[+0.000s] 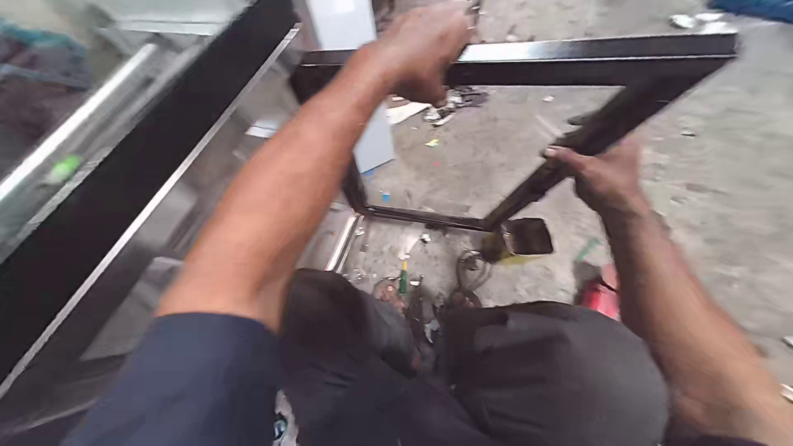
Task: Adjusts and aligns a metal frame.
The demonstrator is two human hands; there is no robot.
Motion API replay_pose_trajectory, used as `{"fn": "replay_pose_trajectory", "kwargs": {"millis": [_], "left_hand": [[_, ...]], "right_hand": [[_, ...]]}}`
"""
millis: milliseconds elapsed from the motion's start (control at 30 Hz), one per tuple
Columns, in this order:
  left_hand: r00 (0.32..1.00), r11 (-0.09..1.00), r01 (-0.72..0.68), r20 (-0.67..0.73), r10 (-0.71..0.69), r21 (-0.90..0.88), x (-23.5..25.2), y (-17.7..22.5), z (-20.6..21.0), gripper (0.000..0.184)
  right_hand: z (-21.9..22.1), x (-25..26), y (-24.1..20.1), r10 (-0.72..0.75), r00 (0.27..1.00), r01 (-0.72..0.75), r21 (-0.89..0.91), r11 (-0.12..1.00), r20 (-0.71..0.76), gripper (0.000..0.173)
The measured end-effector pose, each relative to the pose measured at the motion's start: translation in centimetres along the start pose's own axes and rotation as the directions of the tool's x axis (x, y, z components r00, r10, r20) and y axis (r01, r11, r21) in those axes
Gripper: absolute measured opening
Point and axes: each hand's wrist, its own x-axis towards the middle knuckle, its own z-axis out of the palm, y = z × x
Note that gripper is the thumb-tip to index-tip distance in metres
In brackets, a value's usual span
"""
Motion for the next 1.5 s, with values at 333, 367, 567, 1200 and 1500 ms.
{"fn": "replay_pose_trajectory", "kwargs": {"millis": [333, 367, 567, 1200, 1500], "left_hand": [[1.000, 0.993, -0.015, 0.024, 0.017, -0.115, -0.5, 0.0, -0.7, 0.033], [0.999, 0.991, -0.029, 0.024, 0.033, -0.134, -0.6, -0.2, -0.7, 0.033], [0.997, 0.975, -0.075, 0.002, 0.078, -0.211, -0.4, -0.9, -0.4, 0.034], [1.000, 0.997, 0.011, 0.011, -0.011, -0.074, -0.3, 0.0, -0.2, 0.043], [0.998, 0.989, 0.043, 0.053, -0.036, -0.142, 0.5, -0.4, -0.3, 0.045]], "right_hand": [[0.2, 0.4, -0.4, -0.038, 0.999, 0.039, 0.204, 0.978, -0.006, 0.065], [0.3, 0.4, -0.5, -0.050, 0.999, 0.052, 0.215, 0.975, -0.016, 0.066], [0.4, 0.9, -0.8, -0.090, 0.995, 0.098, 0.217, 0.971, -0.043, 0.064], [-0.1, 1.5, 0.1, -0.150, 0.989, 0.147, 0.110, 0.983, 0.018, 0.068], [-0.5, 1.8, 0.0, -0.152, 0.988, 0.152, 0.011, 0.988, 0.038, 0.071]]}}
